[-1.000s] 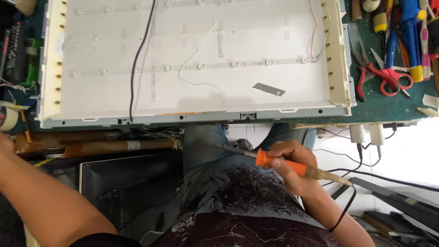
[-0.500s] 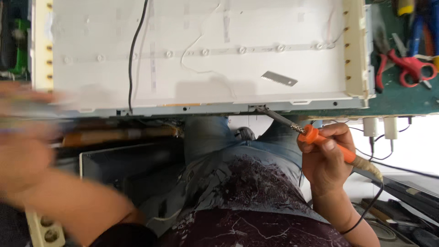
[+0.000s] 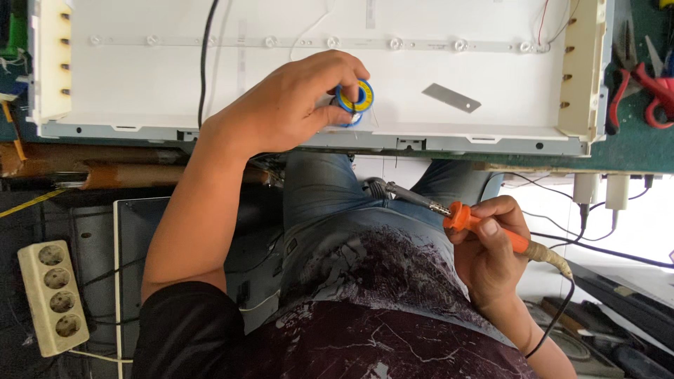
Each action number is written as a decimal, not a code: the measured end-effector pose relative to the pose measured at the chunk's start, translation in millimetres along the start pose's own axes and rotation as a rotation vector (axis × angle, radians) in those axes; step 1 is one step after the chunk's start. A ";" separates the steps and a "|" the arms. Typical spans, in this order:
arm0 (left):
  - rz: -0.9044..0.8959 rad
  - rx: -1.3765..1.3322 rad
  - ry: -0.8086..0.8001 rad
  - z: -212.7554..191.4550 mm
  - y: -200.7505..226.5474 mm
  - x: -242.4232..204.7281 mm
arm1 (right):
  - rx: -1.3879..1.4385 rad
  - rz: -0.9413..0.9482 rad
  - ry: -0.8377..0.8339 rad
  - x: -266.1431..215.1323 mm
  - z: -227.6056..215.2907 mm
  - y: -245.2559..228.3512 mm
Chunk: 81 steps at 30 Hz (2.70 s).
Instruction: The person uses a metal blade to scrape and clean the surface of an LED backlight strip. They then use a soldering iron and solder wire to make a connection on the strip, followed by using wire cutters to trim the solder wire.
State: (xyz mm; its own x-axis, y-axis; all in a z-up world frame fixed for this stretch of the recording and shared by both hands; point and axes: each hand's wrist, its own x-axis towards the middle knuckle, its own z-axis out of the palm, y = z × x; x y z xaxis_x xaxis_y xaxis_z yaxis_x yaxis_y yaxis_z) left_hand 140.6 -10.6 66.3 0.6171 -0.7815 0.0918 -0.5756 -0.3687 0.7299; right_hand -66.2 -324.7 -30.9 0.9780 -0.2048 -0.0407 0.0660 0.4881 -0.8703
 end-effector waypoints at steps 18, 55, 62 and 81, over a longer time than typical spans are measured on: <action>-0.128 0.329 0.434 184.5 45.3 -97.8 | -0.667 -0.748 -0.567 -3.1 -51.7 5.3; -0.047 0.365 0.556 172.5 68.9 -68.6 | -0.435 -0.302 0.116 -48.4 -79.1 22.6; -0.117 0.634 0.408 202.9 61.0 -74.1 | -0.328 -0.253 0.141 -55.1 -81.3 23.8; 0.034 0.110 0.657 155.4 65.1 -59.3 | -0.641 -0.320 -0.149 -44.8 -55.4 -3.7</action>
State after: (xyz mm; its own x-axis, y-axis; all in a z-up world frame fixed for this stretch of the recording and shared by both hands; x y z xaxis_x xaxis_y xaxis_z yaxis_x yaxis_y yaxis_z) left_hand -16.9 -66.4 3.2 0.7760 -0.3370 0.5331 -0.6307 -0.4258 0.6488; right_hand -121.3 -364.3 -53.1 0.9498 -0.1144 0.2911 0.2687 -0.1778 -0.9467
